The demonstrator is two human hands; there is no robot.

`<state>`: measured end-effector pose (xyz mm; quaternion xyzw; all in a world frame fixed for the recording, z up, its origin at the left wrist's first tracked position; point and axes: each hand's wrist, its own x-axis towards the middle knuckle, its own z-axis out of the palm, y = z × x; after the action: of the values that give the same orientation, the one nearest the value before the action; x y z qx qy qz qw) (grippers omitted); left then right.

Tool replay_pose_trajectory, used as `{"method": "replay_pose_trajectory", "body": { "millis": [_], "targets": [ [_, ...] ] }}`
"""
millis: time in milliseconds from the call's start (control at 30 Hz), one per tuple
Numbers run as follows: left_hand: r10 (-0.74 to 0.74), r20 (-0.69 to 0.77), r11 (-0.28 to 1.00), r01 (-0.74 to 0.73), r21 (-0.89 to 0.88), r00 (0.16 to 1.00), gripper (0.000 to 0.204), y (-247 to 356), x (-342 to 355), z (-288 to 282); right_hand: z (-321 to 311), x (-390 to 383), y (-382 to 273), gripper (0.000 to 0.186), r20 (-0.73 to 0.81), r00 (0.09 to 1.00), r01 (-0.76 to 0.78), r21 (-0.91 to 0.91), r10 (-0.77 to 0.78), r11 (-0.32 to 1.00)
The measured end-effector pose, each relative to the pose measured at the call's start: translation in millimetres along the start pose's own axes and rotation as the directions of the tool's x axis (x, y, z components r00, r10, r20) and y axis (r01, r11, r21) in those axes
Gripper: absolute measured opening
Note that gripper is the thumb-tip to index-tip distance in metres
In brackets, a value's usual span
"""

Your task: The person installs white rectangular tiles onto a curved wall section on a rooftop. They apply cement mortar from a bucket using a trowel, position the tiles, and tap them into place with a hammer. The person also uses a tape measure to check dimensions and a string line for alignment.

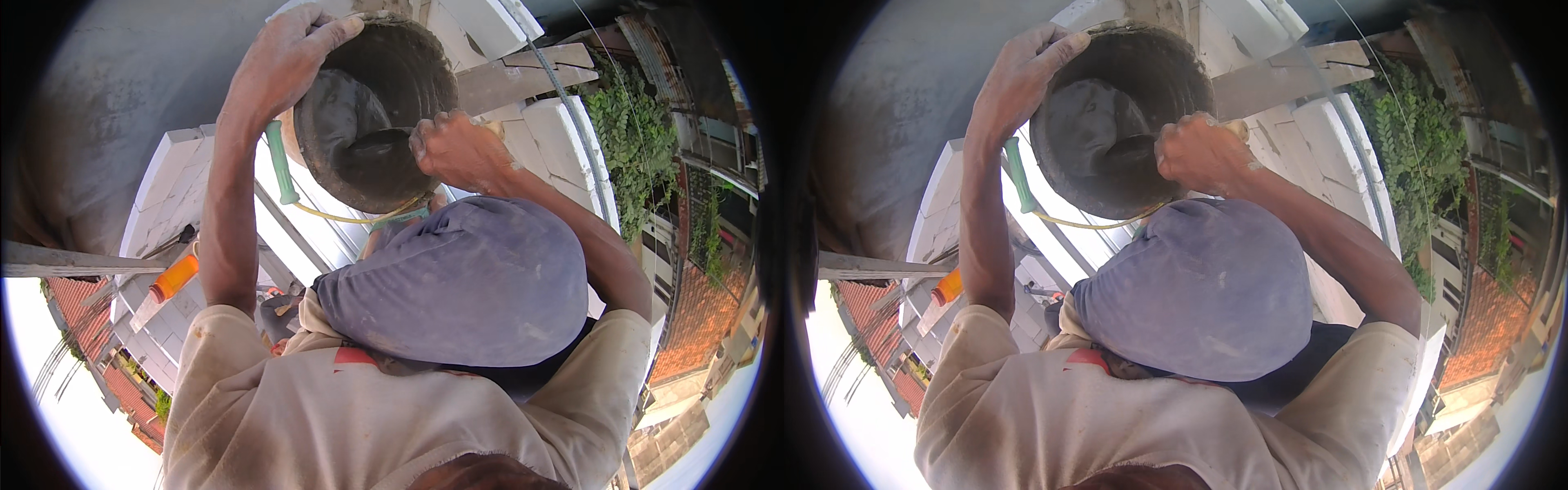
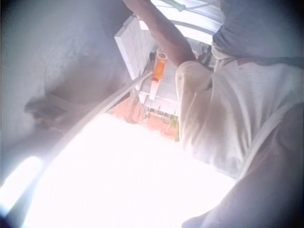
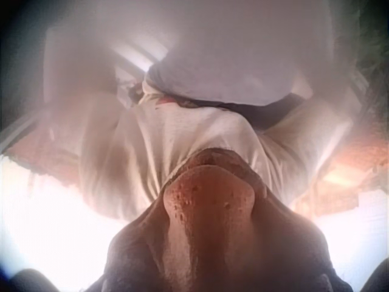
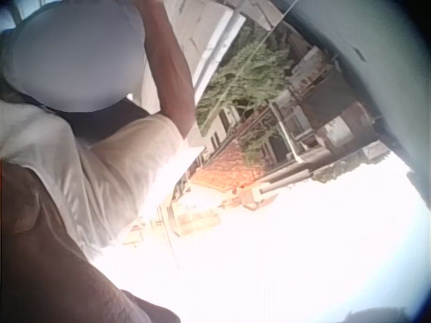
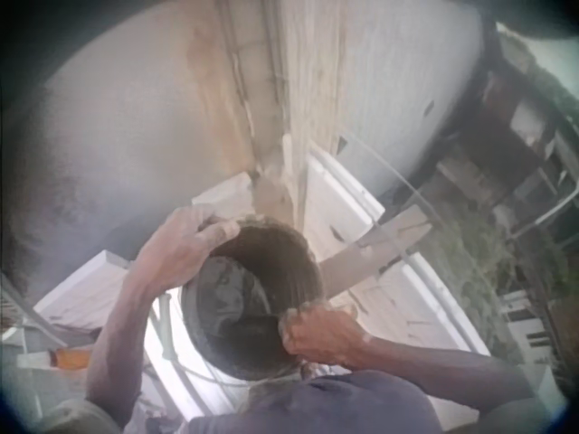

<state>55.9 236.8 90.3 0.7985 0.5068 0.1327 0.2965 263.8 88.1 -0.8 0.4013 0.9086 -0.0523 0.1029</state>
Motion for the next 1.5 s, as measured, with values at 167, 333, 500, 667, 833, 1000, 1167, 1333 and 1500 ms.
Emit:
{"method": "replay_pose_trajectory", "body": {
  "millis": [167,333,500,667,833,1000,1167,1333,1500],
  "targets": [
    [-0.04,0.01,0.998,0.041,-0.05,0.999,0.052,-3,5,-3,-8,-10,3,0.021,0.063,0.989,-0.145,0.444,0.13,0.884],
    [-0.048,0.016,0.999,0.048,0.012,0.999,0.053,6,3,-3,-2,-10,28,0.032,0.231,0.968,-0.246,0.802,0.098,0.545],
    [-0.079,0.054,0.993,0.083,-0.08,0.995,0.053,21,12,5,34,-71,38,0.043,0.108,0.976,-0.154,0.955,0.189,0.252],
    [-0.136,0.06,0.979,0.143,-0.143,0.989,0.047,15,7,-3,45,-159,37,0.044,0.167,0.907,-0.261,0.943,0.387,0.206],
    [-0.127,0.085,0.981,0.137,-0.135,0.988,0.045,-1,12,-13,71,-260,21,0.035,0.201,0.703,-0.35,0.933,0.683,0.086],
    [-0.098,0.15,0.971,0.128,-0.2,0.984,0.043,-8,20,-14,76,-320,26,0.038,0.099,0.419,-0.545,0.823,0.903,0.163],
    [-0.106,0.178,0.974,0.138,-0.18,0.978,0.042,3,19,-10,81,-308,39,0.037,-0.158,0.314,-0.825,0.443,0.936,0.351],
    [-0.113,0.163,0.972,0.143,-0.187,0.98,0.042,8,17,-6,118,-340,4,0.033,-0.19,0.283,-0.917,0.235,0.94,0.323],
    [-0.127,0.181,0.93,0.181,-0.321,0.975,0.043,-1,16,-7,149,-378,-50,0.034,-0.199,0.169,-0.93,0.291,0.965,0.223]
  ]
}}
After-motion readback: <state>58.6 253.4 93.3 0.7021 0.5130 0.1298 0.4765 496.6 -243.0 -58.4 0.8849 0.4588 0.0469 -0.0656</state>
